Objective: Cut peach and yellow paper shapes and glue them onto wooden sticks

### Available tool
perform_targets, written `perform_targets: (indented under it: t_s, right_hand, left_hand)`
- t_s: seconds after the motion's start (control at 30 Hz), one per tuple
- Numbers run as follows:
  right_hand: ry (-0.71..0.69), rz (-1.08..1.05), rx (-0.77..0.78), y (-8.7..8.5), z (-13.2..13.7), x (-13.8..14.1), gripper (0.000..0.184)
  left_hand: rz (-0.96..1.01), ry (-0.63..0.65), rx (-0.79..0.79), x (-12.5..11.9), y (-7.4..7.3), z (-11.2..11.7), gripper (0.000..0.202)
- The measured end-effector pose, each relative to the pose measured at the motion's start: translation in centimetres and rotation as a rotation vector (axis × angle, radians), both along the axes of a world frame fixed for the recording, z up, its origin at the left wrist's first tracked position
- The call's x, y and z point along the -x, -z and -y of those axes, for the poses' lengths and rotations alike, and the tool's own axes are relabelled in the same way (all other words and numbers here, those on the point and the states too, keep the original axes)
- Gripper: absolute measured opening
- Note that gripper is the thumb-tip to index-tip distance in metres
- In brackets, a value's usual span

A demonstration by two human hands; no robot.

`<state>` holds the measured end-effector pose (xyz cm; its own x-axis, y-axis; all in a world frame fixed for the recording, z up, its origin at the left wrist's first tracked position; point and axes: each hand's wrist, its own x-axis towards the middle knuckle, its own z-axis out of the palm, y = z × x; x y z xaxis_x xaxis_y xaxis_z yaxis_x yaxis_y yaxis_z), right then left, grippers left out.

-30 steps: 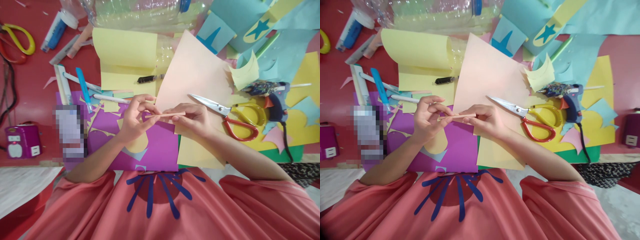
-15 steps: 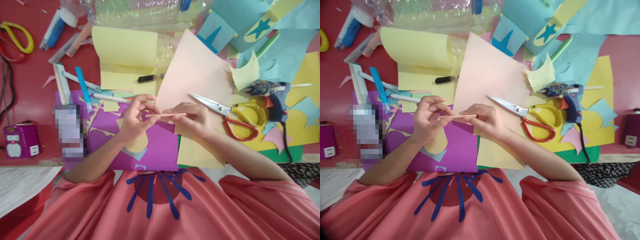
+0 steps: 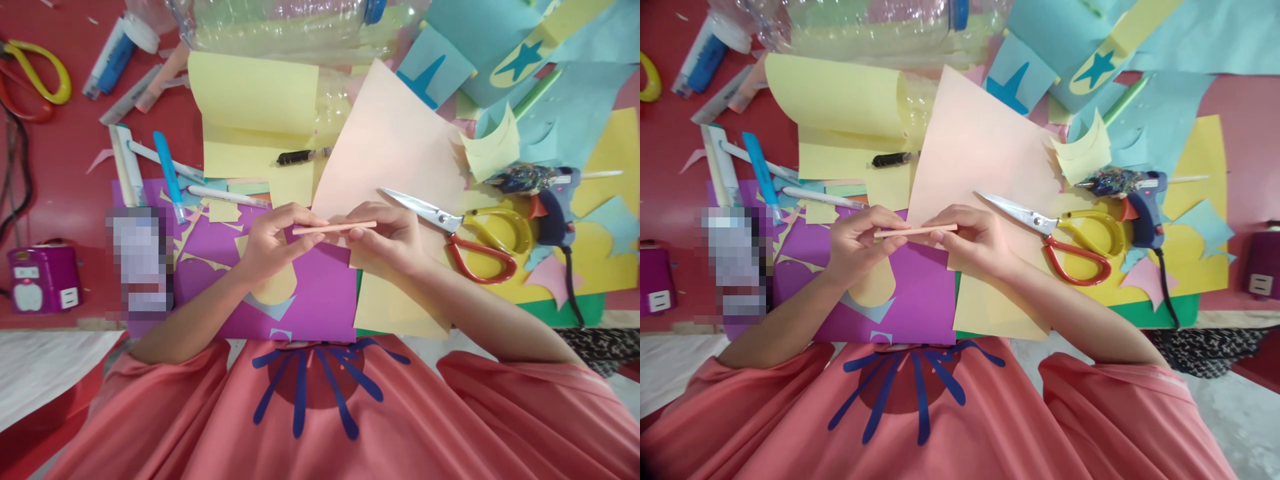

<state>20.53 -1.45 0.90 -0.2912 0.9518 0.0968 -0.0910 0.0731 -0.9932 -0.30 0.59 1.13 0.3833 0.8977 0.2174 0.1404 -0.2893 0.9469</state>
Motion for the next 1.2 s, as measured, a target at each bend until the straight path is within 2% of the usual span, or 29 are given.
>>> perform_targets:
  t_s: [0.27,0.57,0.7,0.93,1.2]
  right_hand:
    - [-0.002,0.117,0.149,-0.87,0.02,0.17,0.017]
    - [0.01,0.191,0.142,-0.84,-0.07,0.18,0.018]
    - [0.033,0.156,0.127,-0.84,-0.03,0.32,0.015]
    - [0.16,0.104,0.179,-0.83,-0.02,0.66,0.009]
    - [0.156,0.078,0.175,-0.94,-0.15,0.64,0.006]
  left_hand:
    - [0.007,0.005,0.036,-0.07,-0.07,-0.03,0.006]
    - [-0.004,-0.01,0.051,-0.03,0.02,-0.03,0.008]
    - [-0.017,-0.044,0.068,-0.12,-0.05,-0.05,0.01]
    - [-0.008,-0.136,0.204,-0.12,-0.26,-0.18,0.021]
    - [0.053,-0.148,0.206,-0.17,-0.21,-0.32,0.021]
